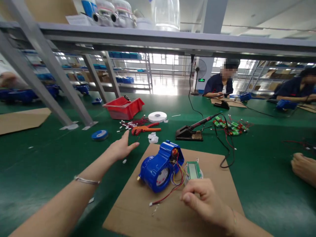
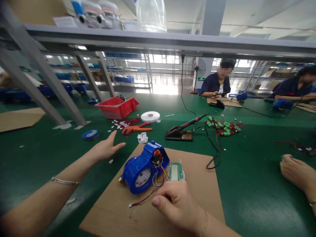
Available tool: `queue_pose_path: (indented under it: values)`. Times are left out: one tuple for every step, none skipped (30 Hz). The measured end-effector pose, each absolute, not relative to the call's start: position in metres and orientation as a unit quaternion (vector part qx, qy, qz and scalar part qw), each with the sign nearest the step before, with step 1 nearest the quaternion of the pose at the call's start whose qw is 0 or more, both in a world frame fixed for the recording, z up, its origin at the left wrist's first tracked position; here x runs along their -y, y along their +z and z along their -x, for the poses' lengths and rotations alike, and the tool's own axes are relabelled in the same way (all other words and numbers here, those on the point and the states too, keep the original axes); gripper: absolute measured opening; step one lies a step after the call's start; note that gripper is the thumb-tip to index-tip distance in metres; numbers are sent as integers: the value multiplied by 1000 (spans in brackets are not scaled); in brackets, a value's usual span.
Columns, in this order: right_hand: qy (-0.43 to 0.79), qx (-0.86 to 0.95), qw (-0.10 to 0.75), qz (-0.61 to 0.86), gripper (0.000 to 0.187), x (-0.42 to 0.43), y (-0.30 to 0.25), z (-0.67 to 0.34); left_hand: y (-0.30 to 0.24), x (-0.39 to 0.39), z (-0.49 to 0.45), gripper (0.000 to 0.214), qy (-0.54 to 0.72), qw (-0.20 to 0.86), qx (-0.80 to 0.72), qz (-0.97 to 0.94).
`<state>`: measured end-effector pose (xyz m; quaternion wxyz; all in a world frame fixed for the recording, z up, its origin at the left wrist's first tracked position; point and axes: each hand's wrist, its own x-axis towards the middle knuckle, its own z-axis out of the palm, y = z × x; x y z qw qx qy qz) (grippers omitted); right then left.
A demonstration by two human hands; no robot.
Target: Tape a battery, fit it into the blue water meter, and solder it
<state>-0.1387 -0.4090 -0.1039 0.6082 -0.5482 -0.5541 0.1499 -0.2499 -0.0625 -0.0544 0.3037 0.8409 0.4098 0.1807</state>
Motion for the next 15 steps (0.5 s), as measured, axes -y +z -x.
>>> queue_pose_path:
  values:
    - [129, 543, 627, 543, 34, 411, -103, 136, -58, 67, 247, 70, 182, 302, -399, -846]
    - [110, 523, 652, 538, 36, 413, -103, 133, -62, 75, 247, 75, 183, 311, -380, -852]
    - [91, 493, 684, 530, 37, 415, -103, 129, -65, 86, 250, 78, 180, 329, -355, -856]
    - [75, 454, 719, 521, 38, 417, -103, 125, -69, 100, 255, 78, 173, 353, -330, -858]
    - [61, 411, 753, 510, 38, 418, -103, 120, -73, 114, 262, 77, 159, 382, -306, -857]
    - [51, 369, 784, 497, 39, 419, -103, 116, -77, 127, 270, 77, 141, 408, -284, -856]
    - [43, 329, 809, 485, 40, 419, -102, 112, -82, 139, 277, 79, 123, 426, -265, -856]
    - [36, 293, 828, 476, 40, 418, -101, 108, -87, 149, 283, 82, 109, 438, -250, -857]
    - [32, 260, 842, 471, 41, 417, -100, 105, -91, 157, 288, 87, 98, 443, -239, -859]
    - [33, 231, 851, 470, 42, 415, -98, 102, -96, 163, 290, 92, 92, 442, -233, -861]
    - [37, 203, 857, 473, 44, 413, -96, 99, -99, 167, 291, 98, 90, 438, -231, -864]
    - [42, 179, 859, 477, 46, 411, -95, 96, -101, 169, 290, 104, 90, 430, -231, -868]
    - [52, 159, 859, 483, 48, 409, -94, 94, -102, 170, 288, 109, 90, 419, -233, -873]
    - [62, 144, 858, 489, 49, 407, -93, 92, -103, 171, 286, 113, 91, 407, -234, -878]
    - [72, 134, 856, 494, 51, 406, -93, 90, -102, 171, 283, 114, 92, 395, -235, -884]
